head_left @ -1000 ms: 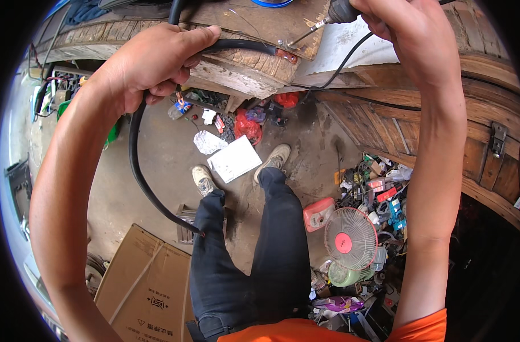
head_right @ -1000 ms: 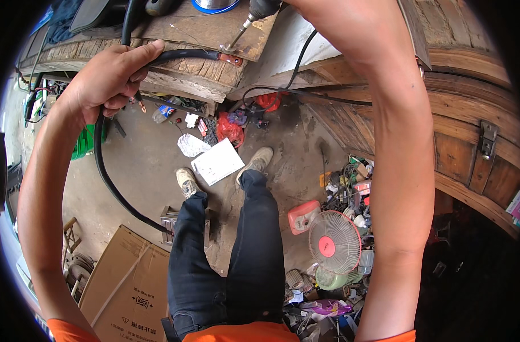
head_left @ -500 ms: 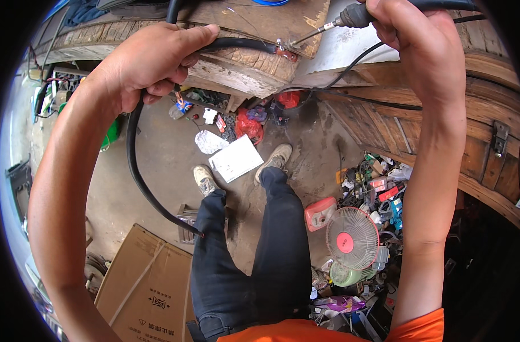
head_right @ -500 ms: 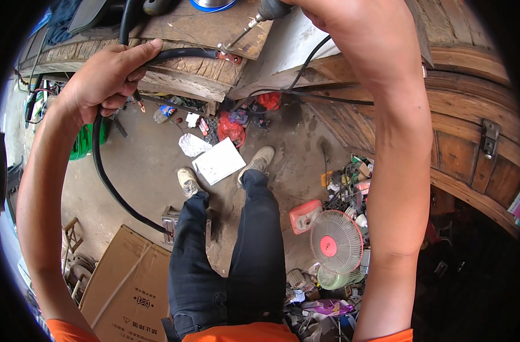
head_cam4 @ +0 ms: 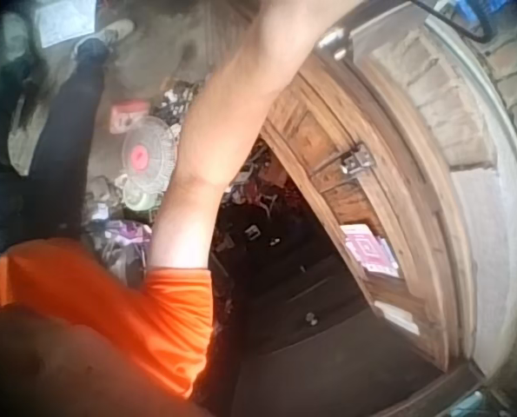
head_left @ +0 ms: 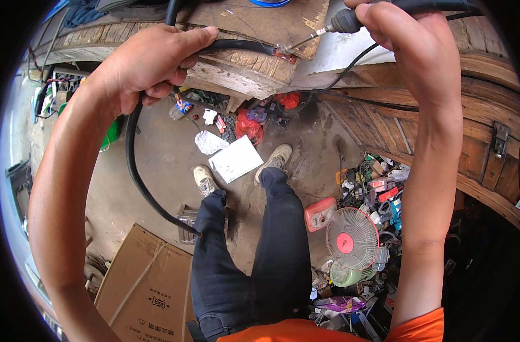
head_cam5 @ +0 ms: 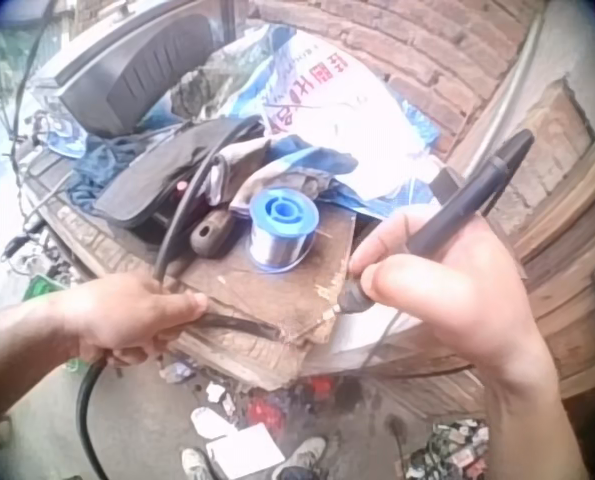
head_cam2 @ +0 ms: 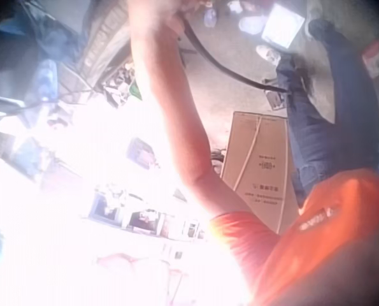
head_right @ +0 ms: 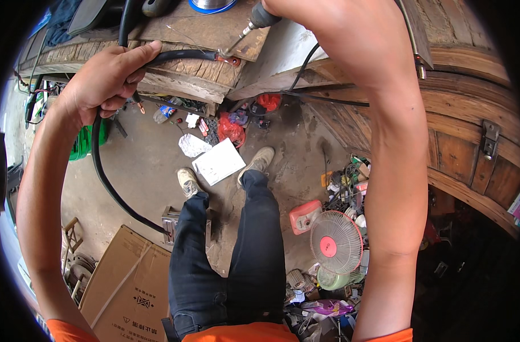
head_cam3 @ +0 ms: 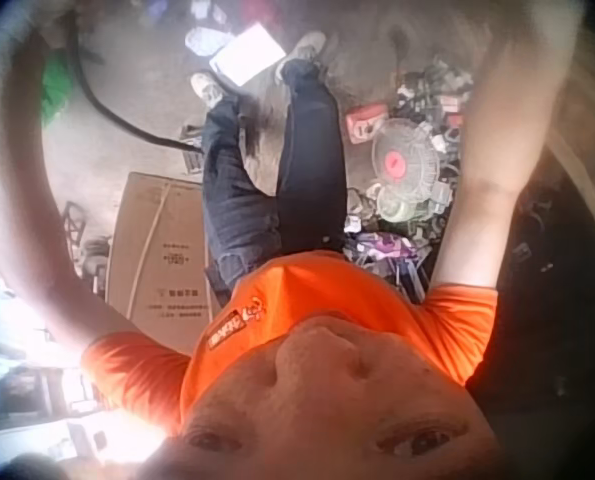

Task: The person solders a black cable using a soldering iron and solder wire. They repeatedly apply heat and solder to the exposed end of the cable, then inspect the joint. The task is performed at a cluttered workbench.

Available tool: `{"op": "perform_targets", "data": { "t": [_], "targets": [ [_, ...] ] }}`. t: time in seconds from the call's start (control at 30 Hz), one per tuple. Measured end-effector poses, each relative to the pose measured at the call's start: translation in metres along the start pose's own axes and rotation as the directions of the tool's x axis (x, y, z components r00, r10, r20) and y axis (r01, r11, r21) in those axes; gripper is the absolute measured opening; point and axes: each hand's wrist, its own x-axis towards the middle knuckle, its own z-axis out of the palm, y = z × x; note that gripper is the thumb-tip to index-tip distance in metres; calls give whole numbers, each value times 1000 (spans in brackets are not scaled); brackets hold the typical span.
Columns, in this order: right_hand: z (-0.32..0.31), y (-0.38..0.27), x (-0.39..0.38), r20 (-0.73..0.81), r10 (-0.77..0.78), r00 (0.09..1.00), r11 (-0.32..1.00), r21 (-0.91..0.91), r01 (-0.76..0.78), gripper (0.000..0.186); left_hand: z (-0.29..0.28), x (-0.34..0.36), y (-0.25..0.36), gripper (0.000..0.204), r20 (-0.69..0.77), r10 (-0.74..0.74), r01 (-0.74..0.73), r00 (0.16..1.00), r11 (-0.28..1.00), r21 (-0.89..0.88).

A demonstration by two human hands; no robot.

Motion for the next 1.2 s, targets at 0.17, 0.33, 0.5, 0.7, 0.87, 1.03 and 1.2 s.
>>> {"op": "perform_targets", "data": {
  "t": [0.17,0.33,0.5,0.7,0.87,1.03,1.2],
  "targets": [
    [2,2,-6,-59,9,998,993,115,-2,21,0,-1,2,57,3,4,-4,1000,1000,1],
    [5,8,-6,-38,-24,999,986,165,30,20,0,0,-1,57,4,31,-31,1000,999,22],
    [-4,3,-11,15,57,998,996,74,-58,19,0,-2,0,56,4,40,-40,999,999,24],
    [-8,10,-23,31,36,999,983,177,-41,16,0,-2,-4,56,-6,57,-56,998,997,52],
    [0,36,-27,-89,-43,995,983,173,58,18,0,0,-3,56,-1,35,-35,999,998,53],
    [-12,49,-25,-16,-61,998,997,55,62,22,-2,1,-5,56,10,27,-27,1000,999,35],
    [-15,53,-33,-16,-17,1000,997,72,18,22,-1,0,-4,55,14,22,-23,1000,1000,17]
  ]
}}
